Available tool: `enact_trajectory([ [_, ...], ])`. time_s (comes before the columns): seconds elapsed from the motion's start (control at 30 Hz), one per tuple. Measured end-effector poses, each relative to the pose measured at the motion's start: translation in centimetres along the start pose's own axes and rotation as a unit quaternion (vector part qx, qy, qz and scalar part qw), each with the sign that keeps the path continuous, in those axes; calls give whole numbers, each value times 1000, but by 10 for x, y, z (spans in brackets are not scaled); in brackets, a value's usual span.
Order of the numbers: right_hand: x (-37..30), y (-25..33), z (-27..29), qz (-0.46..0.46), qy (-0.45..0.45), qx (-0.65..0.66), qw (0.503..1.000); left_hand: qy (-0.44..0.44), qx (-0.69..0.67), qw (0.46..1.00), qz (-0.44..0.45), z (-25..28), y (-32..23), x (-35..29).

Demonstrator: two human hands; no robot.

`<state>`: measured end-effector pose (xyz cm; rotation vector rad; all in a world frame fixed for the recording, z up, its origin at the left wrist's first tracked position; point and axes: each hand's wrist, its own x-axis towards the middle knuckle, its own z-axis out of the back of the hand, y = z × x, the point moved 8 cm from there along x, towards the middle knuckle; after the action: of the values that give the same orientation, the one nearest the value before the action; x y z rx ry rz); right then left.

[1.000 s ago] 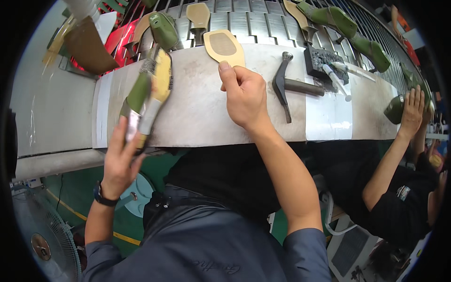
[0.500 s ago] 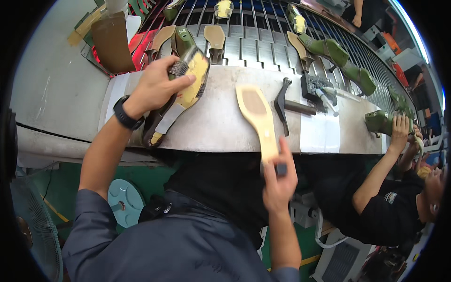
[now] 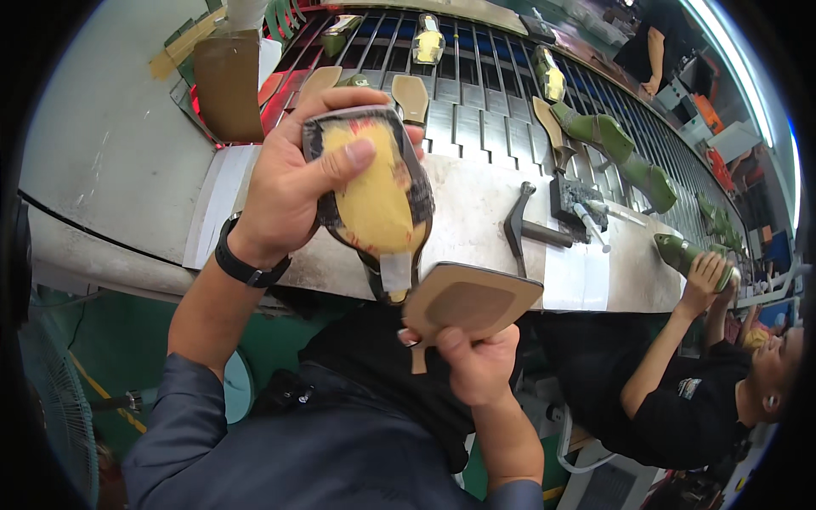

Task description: The person takes a shoe upper and its corresponding sole from a conveyor belt, aligns them by hand, and then uses a hammer to strike around the edges of the sole to secure it. This process is repeated for multiple shoes throughout the video.

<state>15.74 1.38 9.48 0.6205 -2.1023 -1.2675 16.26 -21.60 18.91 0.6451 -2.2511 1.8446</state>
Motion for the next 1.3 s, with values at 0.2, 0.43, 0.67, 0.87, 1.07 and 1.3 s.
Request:
enact_trajectory([
  [0.2,34,28,-60,-82,31,29,996,67,-19,997,-19,-27,-9,-19],
  [0.43,40,28,-68,-103,63,-23,992,82,-37,996,-2,-23,-12,-32],
  [0.67,36,26,-69,-76,70,-74,992,76,-57,995,-2,-25,-12,-42],
  [0.87,34,24,-67,-101,36,-64,992,89,-47,995,-20,-26,-13,-44],
  [1.07,33,24,-68,-87,50,-94,990,92,-39,995,-26,-24,-14,-45],
  [1.3,33,23,-70,-97,43,-99,989,90,-56,994,-27,-25,-14,-46],
])
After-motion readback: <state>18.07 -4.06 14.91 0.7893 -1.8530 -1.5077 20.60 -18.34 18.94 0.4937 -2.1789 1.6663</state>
